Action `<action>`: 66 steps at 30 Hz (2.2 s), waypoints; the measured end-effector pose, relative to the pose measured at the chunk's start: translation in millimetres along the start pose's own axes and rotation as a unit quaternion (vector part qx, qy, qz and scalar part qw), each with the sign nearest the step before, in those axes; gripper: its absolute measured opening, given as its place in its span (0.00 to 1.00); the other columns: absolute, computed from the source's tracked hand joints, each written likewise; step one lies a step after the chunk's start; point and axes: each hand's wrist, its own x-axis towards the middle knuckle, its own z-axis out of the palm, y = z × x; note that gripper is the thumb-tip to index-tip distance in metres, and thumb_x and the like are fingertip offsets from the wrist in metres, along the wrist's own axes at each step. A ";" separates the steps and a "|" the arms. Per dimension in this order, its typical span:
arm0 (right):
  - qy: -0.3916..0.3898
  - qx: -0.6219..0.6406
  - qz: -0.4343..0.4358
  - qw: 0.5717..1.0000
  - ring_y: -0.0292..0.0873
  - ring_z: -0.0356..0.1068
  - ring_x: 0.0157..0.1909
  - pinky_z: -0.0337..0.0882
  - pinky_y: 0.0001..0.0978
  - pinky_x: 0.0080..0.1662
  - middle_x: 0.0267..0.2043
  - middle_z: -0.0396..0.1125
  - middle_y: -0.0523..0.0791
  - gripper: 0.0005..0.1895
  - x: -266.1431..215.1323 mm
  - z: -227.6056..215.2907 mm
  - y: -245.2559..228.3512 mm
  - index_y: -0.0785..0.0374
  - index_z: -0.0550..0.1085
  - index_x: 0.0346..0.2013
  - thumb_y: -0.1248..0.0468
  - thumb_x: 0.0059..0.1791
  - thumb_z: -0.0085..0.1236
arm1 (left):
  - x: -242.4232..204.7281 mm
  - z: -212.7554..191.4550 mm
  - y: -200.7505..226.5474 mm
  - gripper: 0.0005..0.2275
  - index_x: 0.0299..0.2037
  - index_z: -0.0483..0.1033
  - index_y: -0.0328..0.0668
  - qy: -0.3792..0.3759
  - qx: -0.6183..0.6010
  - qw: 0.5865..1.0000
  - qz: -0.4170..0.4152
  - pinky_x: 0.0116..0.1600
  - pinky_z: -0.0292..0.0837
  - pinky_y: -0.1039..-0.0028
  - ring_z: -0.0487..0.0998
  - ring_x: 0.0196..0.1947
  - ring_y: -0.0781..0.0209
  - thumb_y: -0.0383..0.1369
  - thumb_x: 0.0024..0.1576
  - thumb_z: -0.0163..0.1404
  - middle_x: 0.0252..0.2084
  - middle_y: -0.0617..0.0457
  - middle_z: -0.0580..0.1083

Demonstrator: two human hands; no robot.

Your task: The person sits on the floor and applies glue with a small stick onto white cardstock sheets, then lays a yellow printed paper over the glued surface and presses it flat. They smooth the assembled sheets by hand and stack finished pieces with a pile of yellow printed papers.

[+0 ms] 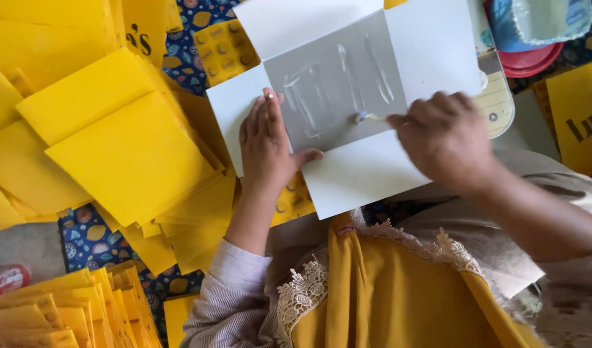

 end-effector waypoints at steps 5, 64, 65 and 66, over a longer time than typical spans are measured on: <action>-0.001 0.004 0.021 1.000 0.37 0.65 0.35 0.66 0.32 0.42 0.34 0.68 0.36 0.13 -9.0 0.5 8.7 0.51 0.75 0.30 0.59 0.59 0.62 | -1.9 2.8 -3.7 0.64 0.74 0.33 0.33 -0.046 0.000 0.999 -0.016 0.74 0.58 0.52 0.64 0.72 0.37 0.65 0.41 0.66 0.71 0.38 0.65; 0.102 -0.069 0.096 0.988 0.39 0.68 0.42 0.67 0.33 0.51 0.38 0.70 0.35 0.04 52.7 59.5 56.0 0.43 0.84 0.38 0.60 0.53 0.65 | 4.3 -3.7 -2.3 0.61 0.75 0.35 0.32 -0.033 -0.015 0.999 0.010 0.74 0.59 0.52 0.68 0.69 0.36 0.67 0.45 0.61 0.69 0.37 0.68; 0.103 -0.051 0.088 0.989 0.39 0.68 0.41 0.67 0.34 0.51 0.38 0.70 0.35 0.03 53.7 58.9 51.6 0.46 0.82 0.36 0.59 0.54 0.65 | 3.8 -3.4 -2.6 0.61 0.74 0.36 0.31 -0.040 -0.015 0.999 0.006 0.74 0.59 0.51 0.68 0.69 0.36 0.66 0.44 0.62 0.69 0.37 0.67; 0.105 -0.034 0.081 0.991 0.40 0.68 0.41 0.67 0.35 0.50 0.38 0.70 0.36 0.07 54.7 58.4 46.9 0.49 0.80 0.34 0.58 0.56 0.66 | 3.0 -3.1 -3.0 0.61 0.74 0.37 0.30 -0.047 -0.015 0.999 0.002 0.73 0.59 0.51 0.67 0.69 0.35 0.66 0.44 0.63 0.69 0.37 0.67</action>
